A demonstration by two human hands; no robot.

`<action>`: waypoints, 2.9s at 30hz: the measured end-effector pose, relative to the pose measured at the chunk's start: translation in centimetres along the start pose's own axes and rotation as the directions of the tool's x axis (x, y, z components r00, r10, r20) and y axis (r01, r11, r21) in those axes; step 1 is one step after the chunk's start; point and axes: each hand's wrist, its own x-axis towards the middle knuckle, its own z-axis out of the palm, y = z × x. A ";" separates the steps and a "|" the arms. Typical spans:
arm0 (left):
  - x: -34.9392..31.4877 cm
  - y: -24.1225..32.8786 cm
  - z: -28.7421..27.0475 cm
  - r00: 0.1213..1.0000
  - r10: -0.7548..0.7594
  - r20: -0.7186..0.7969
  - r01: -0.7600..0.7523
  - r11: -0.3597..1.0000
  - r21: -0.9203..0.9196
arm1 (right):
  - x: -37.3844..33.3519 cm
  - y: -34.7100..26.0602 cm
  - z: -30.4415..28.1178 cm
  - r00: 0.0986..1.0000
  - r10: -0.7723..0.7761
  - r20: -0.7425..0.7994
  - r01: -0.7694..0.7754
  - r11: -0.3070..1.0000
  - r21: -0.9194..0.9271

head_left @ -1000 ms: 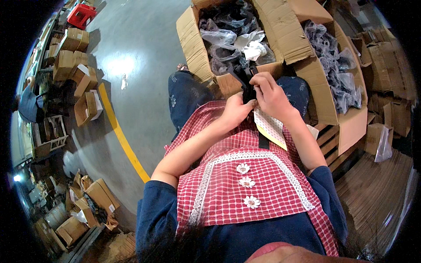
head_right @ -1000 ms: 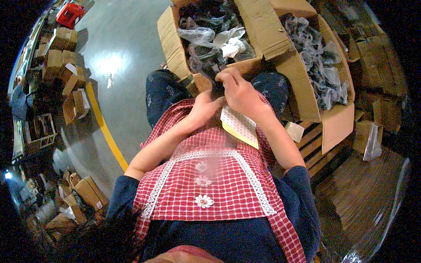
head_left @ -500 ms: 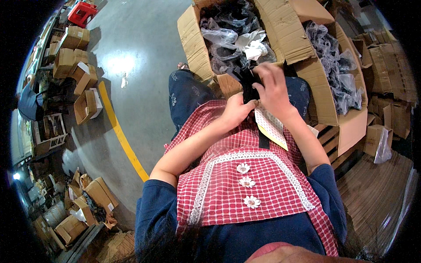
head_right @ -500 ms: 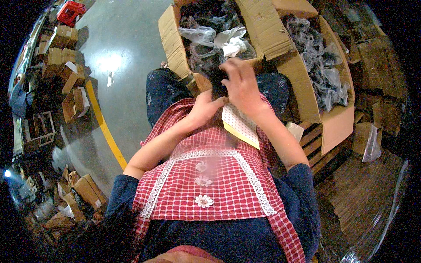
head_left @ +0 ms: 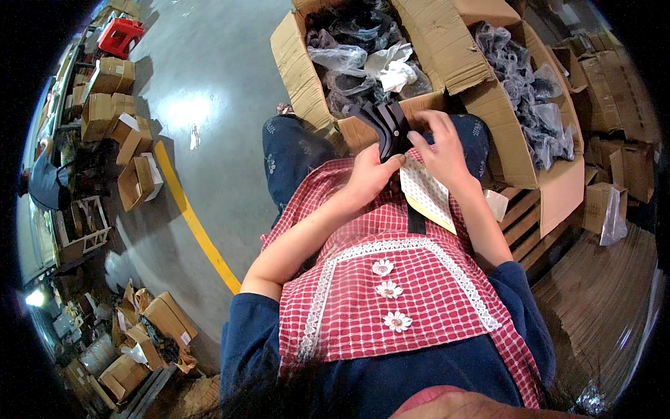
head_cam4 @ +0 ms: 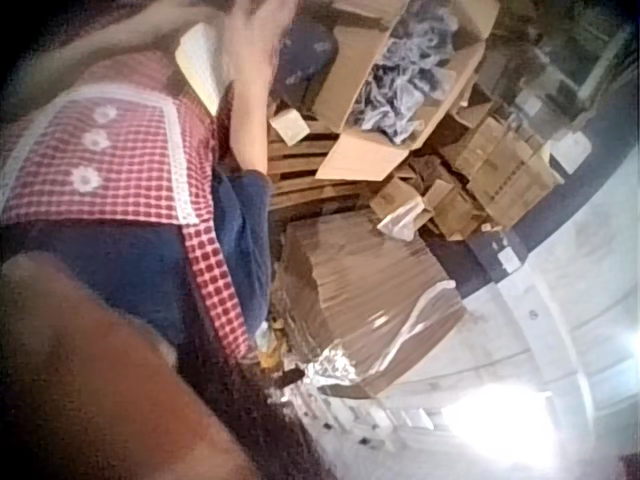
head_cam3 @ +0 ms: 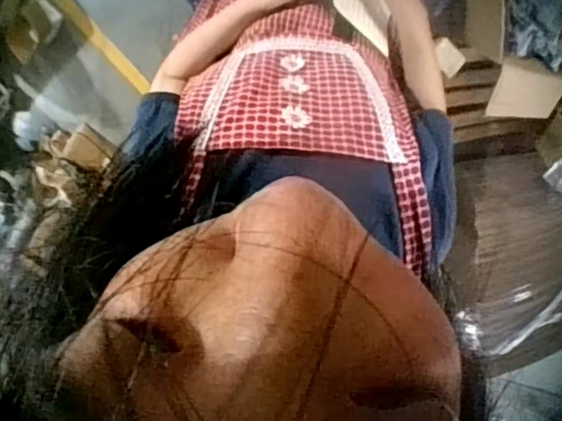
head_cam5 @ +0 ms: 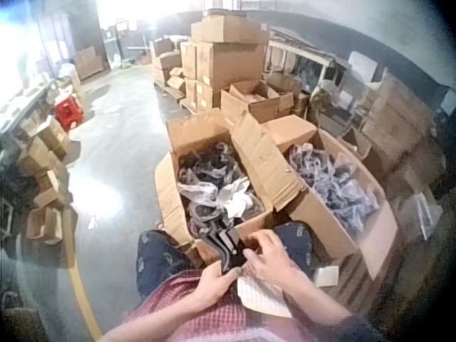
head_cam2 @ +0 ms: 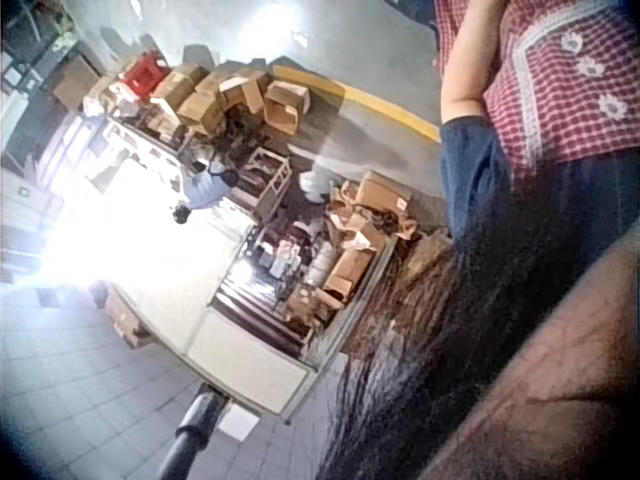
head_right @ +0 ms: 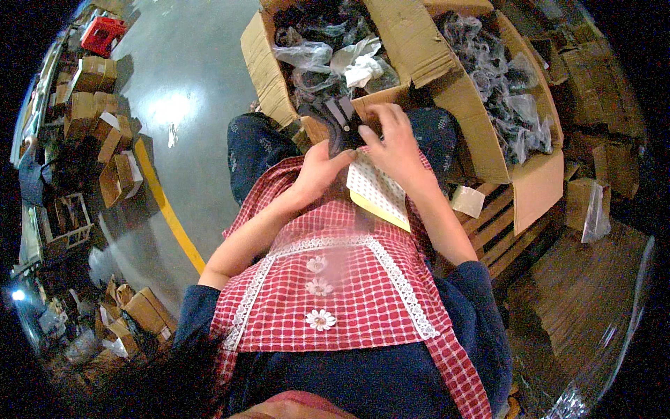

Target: The person wipes black plastic components with a white cloth, peels small paper labels from a sheet to attach them to the components, and then places the items into a plastic bag and a cardboard box.

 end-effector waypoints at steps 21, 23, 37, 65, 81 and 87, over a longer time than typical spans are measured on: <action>0.6 -1.5 0.1 0.997 0.067 0.031 -0.066 0.997 -0.027 | -2.6 -2.4 -2.0 0.981 0.009 0.191 -0.031 0.993 0.116; 0.3 -0.5 0.3 0.998 0.032 0.050 -0.029 0.998 -0.063 | -1.6 -2.2 -2.7 0.953 0.174 0.249 -0.253 0.908 0.335; -0.9 2.6 0.1 0.994 -0.071 0.088 0.077 0.994 -0.072 | 6.2 -1.9 -0.2 0.865 -0.497 -0.061 0.500 0.847 0.180; -0.5 0.0 0.1 0.986 0.154 -0.065 -0.132 0.957 0.257 | 5.8 -0.8 -3.8 0.790 -0.452 0.414 0.455 0.885 0.098; -1.0 1.4 0.5 0.999 0.023 -0.023 -0.023 1.000 -0.005 | 4.7 -1.6 -1.5 0.768 -0.595 0.235 0.639 0.692 -0.337; -0.9 2.6 0.3 1.000 -0.003 0.000 0.003 0.989 0.150 | 5.4 -2.4 -2.8 0.906 -0.369 0.210 0.351 0.929 0.118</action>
